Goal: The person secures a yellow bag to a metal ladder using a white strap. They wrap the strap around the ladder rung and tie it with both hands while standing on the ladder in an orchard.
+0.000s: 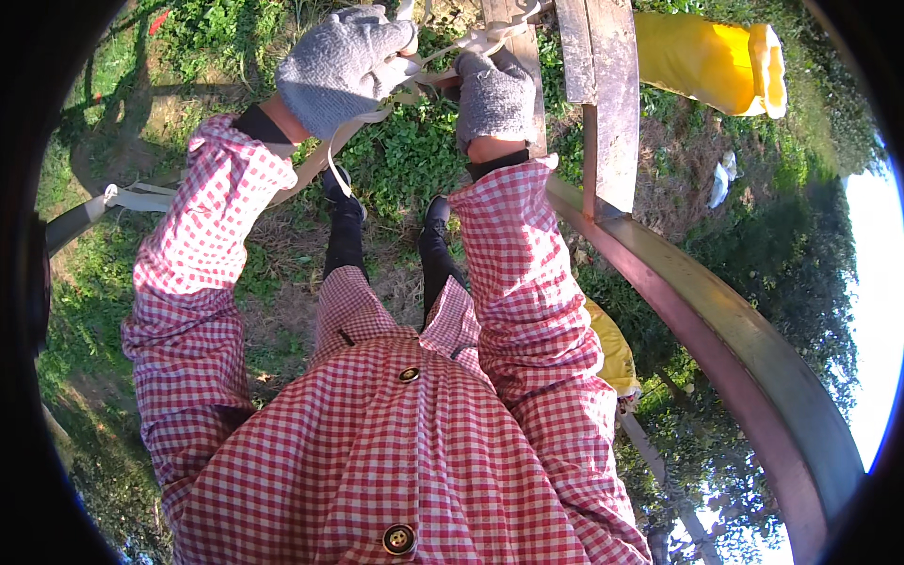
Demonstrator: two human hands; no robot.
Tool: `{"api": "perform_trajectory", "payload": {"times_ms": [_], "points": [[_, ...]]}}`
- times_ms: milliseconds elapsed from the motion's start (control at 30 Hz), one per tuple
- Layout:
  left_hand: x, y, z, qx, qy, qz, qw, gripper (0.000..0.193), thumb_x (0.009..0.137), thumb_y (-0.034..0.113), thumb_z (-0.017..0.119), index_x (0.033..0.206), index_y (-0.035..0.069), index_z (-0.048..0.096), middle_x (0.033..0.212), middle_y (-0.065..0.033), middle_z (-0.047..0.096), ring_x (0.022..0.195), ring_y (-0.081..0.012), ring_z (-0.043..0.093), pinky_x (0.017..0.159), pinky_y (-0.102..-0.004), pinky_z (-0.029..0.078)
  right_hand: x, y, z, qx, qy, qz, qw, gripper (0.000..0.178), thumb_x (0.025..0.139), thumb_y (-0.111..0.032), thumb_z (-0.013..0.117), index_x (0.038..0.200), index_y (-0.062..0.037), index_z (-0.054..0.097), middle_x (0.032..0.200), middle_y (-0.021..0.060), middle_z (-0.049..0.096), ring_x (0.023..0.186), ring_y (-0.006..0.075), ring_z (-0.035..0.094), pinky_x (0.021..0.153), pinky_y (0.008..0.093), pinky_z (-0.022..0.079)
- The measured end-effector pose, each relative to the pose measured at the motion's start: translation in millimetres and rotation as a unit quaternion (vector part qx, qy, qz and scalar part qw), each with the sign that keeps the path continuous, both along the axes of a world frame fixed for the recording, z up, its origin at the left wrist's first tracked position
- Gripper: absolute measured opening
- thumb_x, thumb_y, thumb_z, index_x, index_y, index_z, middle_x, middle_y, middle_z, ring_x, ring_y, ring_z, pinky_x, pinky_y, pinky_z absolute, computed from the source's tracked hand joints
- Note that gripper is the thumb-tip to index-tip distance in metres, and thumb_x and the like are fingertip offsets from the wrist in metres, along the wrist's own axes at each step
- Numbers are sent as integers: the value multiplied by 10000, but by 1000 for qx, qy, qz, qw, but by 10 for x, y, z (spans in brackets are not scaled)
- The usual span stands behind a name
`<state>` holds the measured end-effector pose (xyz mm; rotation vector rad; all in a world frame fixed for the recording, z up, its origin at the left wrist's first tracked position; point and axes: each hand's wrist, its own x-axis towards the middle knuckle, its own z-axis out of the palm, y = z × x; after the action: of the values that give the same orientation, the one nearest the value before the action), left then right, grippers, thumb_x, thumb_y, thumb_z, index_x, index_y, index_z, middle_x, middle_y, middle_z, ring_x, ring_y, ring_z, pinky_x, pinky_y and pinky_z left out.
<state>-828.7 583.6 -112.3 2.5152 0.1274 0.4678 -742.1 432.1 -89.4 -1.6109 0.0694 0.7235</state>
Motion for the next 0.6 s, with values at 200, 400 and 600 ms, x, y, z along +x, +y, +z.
{"api": "perform_trajectory", "payload": {"times_ms": [200, 400, 600], "points": [[6, -155, 645, -633, 6, 199, 748, 112, 814, 143, 499, 819, 52, 563, 642, -42, 548, 617, -184, 559, 560, -350, 446, 3, 51, 44, -10, 31, 17, 999, 148, 847, -118, 536, 884, 23, 565, 791, 132, 612, 674, 196, 617, 623, 299, 522], [-100, 51, -512, -788, -157, 15, 595, 102, 842, 116, 555, 896, 31, 569, 665, -10, 541, 632, -118, 542, 608, -263, 469, -74, 198, -81, 292, 275, -54, 915, 163, 883, -163, 454, 877, -8, 503, 799, 100, 558, 778, 240, 580, 670, 353, 517], [-161, 36, 332, -195, 205, -89, 955, 228, 684, 121, 615, 885, 32, 559, 670, -117, 559, 622, -219, 574, 563, -334, 434, -24, 50, -260, 218, 139, 4, 966, 103, 866, -132, 451, 782, -73, 460, 555, -6, 385, 509, 138, 388, 514, 252, 356]]}}
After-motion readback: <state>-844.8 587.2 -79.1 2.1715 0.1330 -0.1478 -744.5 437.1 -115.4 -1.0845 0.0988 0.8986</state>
